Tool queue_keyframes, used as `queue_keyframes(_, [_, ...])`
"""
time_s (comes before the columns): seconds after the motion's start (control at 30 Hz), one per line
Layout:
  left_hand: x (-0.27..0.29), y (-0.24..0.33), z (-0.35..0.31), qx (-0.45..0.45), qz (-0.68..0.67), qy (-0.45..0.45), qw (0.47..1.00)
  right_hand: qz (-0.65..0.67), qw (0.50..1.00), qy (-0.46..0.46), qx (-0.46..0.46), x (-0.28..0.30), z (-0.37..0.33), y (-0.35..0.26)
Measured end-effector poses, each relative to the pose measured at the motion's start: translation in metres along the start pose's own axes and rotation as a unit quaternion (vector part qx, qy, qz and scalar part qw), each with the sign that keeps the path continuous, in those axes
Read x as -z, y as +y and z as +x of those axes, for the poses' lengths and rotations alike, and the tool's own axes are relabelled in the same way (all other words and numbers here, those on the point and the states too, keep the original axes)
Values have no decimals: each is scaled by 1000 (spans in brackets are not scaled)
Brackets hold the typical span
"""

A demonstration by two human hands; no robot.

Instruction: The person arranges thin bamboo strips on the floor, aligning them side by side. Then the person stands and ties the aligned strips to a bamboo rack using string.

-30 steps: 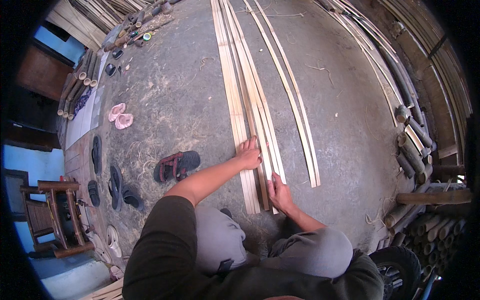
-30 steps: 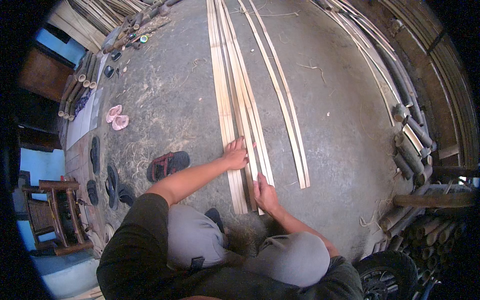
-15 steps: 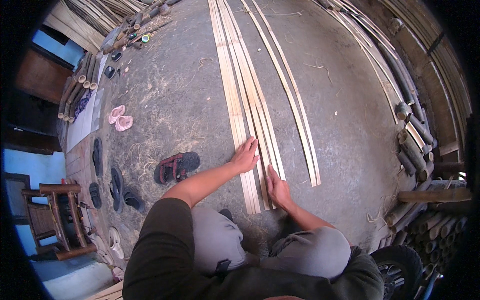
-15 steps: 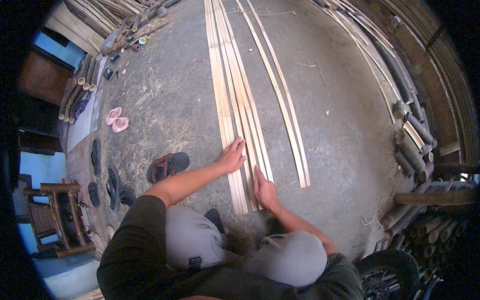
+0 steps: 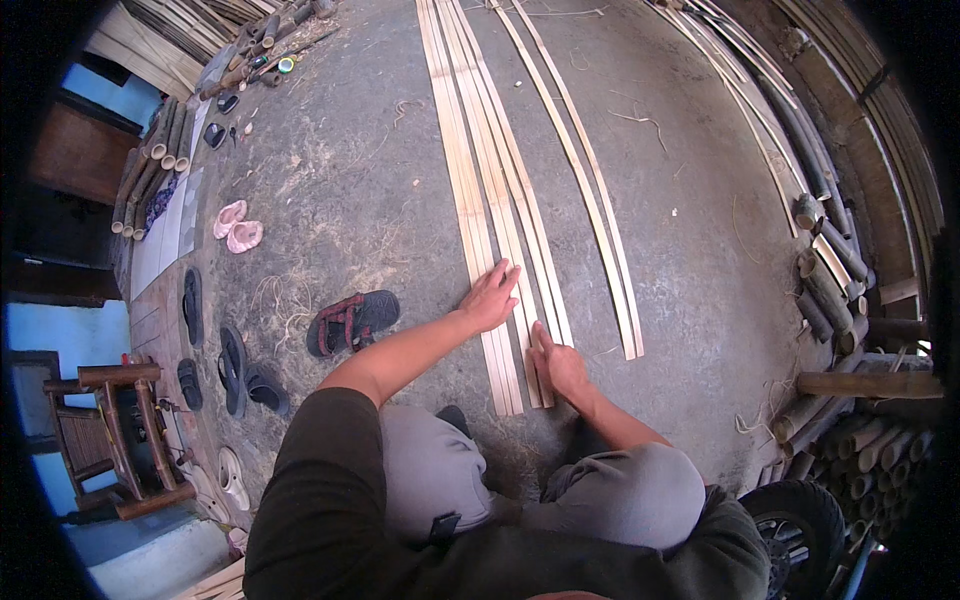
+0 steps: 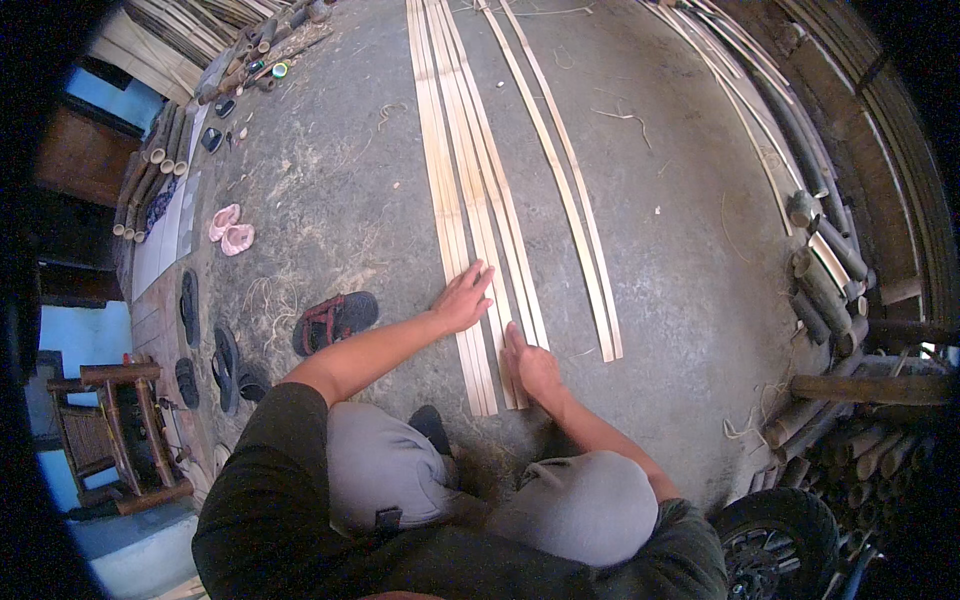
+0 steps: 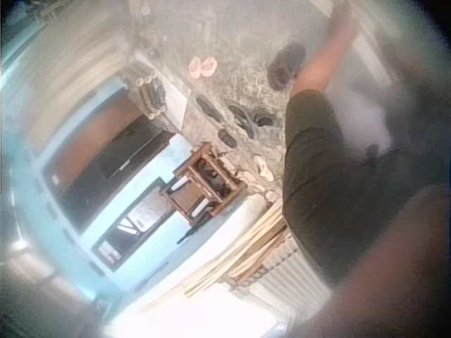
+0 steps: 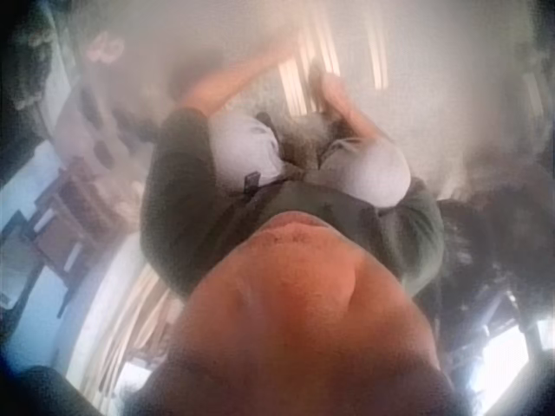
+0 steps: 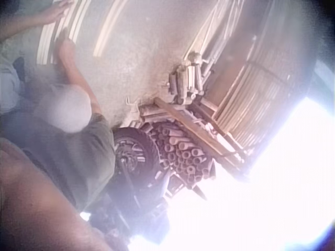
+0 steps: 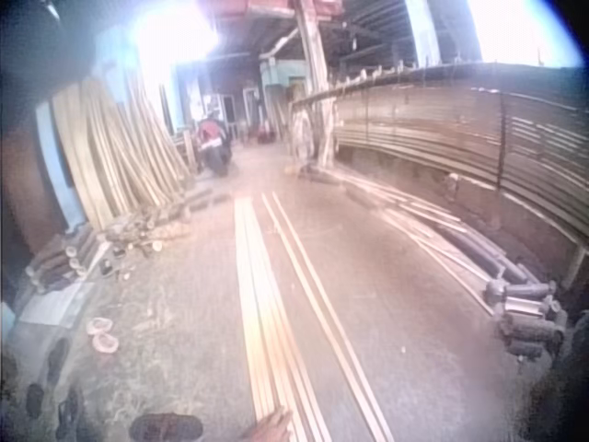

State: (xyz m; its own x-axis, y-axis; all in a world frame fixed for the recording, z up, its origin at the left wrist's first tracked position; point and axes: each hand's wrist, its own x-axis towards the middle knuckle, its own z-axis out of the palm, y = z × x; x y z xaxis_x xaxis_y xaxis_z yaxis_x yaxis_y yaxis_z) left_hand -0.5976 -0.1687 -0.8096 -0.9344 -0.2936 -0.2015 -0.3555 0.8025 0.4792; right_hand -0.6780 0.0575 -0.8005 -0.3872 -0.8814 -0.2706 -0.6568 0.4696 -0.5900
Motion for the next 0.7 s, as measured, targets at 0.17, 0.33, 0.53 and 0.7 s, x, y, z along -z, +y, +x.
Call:
queue_keyframes(0.17, [4, 3, 0, -11, 26, -19, 999, -32, 999, -16, -10, 8, 1, -5])
queue_keyframes(0.33, [0, 1, 2, -3, 58, -49, 997, -47, 997, 41, -33, 16, 8, 12])
queue_keyframes(0.53, [4, 22, 9, 77, 31, -65, 994, -60, 993, 102, -17, 21, 5, 17])
queue_keyframes(0.7, [-6, 17, 10, 60, 29, -49, 997, 104, 985, 93, -105, 36, 10, 9])
